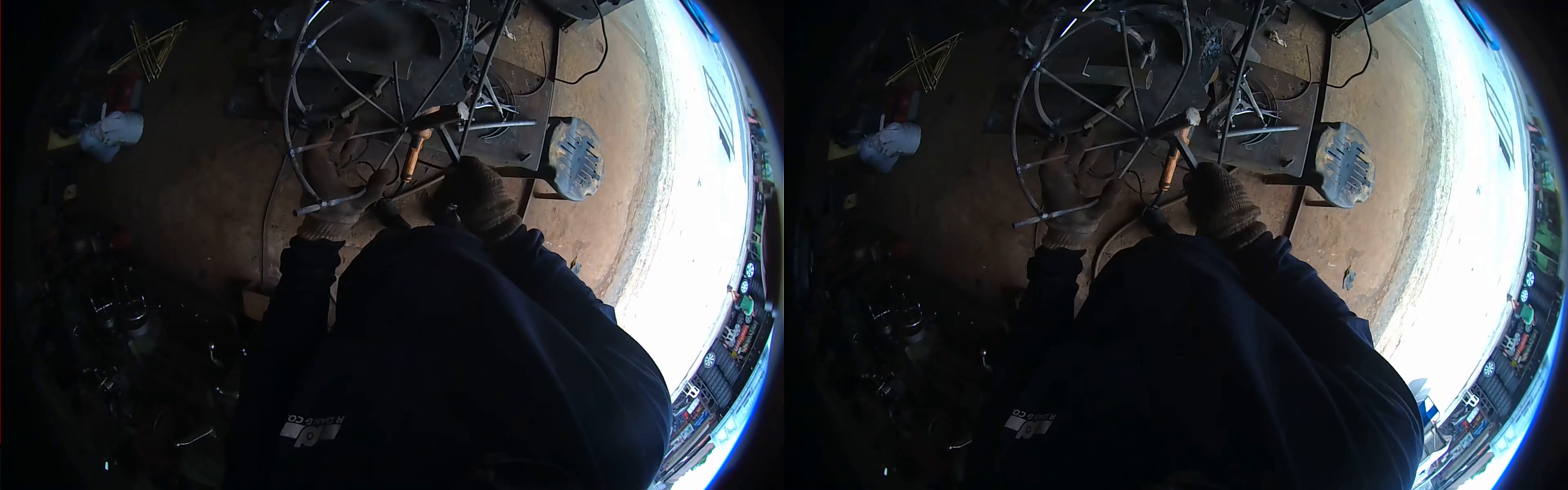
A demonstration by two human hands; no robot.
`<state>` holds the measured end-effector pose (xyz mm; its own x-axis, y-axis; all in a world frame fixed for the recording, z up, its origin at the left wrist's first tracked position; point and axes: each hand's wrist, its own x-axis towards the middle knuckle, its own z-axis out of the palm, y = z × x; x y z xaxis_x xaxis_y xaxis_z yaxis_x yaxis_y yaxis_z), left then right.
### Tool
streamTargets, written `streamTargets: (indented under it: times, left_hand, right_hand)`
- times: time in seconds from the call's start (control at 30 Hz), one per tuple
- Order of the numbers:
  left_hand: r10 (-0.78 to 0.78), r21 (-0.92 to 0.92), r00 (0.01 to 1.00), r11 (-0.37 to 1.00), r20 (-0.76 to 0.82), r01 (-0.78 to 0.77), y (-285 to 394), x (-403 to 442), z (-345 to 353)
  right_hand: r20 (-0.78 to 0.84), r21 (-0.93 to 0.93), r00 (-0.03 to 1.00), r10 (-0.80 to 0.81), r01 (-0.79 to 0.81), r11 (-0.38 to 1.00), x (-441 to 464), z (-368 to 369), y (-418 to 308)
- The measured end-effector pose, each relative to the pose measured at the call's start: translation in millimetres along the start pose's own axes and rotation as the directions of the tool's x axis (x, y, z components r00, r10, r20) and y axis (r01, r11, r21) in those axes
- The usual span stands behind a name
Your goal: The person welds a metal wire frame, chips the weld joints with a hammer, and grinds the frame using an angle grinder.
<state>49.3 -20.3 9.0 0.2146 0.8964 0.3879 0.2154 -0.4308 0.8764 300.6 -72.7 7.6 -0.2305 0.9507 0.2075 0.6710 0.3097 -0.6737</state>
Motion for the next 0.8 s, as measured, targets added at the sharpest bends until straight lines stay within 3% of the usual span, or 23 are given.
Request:
streamTargets:
  times: [0.03,0.07,0.1,0.23,0.27,0.3,0.33,0.37,0.43,0.53,0.57,0.6,0.73,0.8]
  left_hand:
    - [-0.003,0.001,1.000,1.000,-0.001,0.003,-0.6,-2.3,0.1]
    - [-0.052,-0.072,0.998,0.996,-0.021,0.050,-1.7,-4.0,1.7]
    - [-0.101,-0.149,0.994,0.984,-0.037,0.095,-1.8,-4.6,3.5]
    - [-0.021,-0.112,1.000,0.994,-0.010,0.020,-3.7,-1.5,0.4]
    - [-0.049,-0.104,0.999,0.993,0.002,0.049,-3.4,-2.0,-0.1]
    - [-0.080,-0.094,0.997,0.992,0.011,0.080,-3.1,-2.9,-0.8]
    - [-0.083,-0.091,0.997,0.992,0.007,0.083,-4.1,-2.8,-1.5]
    - [-0.029,-0.069,1.000,0.997,-0.005,0.029,-6.1,-2.2,-0.9]
    - [0.022,-0.047,1.000,0.999,-0.019,-0.023,-7.3,-5.6,1.7]
    - [-0.064,-0.152,0.997,0.987,-0.042,0.057,-2.9,-5.4,3.6]
    - [-0.061,-0.085,0.998,0.995,-0.024,0.059,-0.7,-5.7,3.7]
    - [-0.061,-0.052,0.998,0.997,-0.017,0.060,-0.5,-5.6,2.9]
    - [0.047,0.134,0.997,0.989,0.061,-0.055,-8.3,-7.7,0.1]
    - [0.064,-0.129,0.998,0.989,-0.008,-0.065,-10.7,-2.2,3.3]
  right_hand:
    - [0.003,0.002,1.000,0.000,0.000,1.000,-1.5,-1.5,-4.9]
    - [0.038,0.299,0.967,0.251,-0.251,0.921,-4.5,-5.0,-11.7]
    - [0.144,0.548,0.873,0.465,-0.462,0.697,-5.2,-8.5,-16.8]
    - [0.158,0.504,0.862,0.482,-0.490,0.711,0.3,4.6,7.4]
    - [-0.005,0.158,0.993,0.121,-0.119,0.980,5.1,0.2,14.3]
    - [-0.004,-0.246,0.956,-0.295,0.285,0.926,8.0,-2.2,16.8]
    - [-0.001,-0.243,0.955,-0.297,0.288,0.926,6.9,-1.5,15.1]
    - [-0.047,0.159,0.994,0.095,-0.086,0.984,3.6,-1.3,13.0]
    - [0.068,0.518,0.885,0.461,-0.426,0.741,5.8,-7.8,6.5]
    - [0.200,0.680,0.821,0.536,-0.510,0.528,17.8,-15.6,10.5]
    - [0.122,0.273,0.972,0.202,-0.228,0.935,16.3,-8.1,23.4]
    - [0.226,-0.200,0.961,-0.158,0.205,0.958,18.7,-6.8,24.7]
    - [0.212,-0.146,0.973,-0.091,0.124,0.982,14.4,-14.0,15.4]
    - [0.114,-0.150,0.990,0.077,-0.060,0.987,19.5,-17.9,8.9]
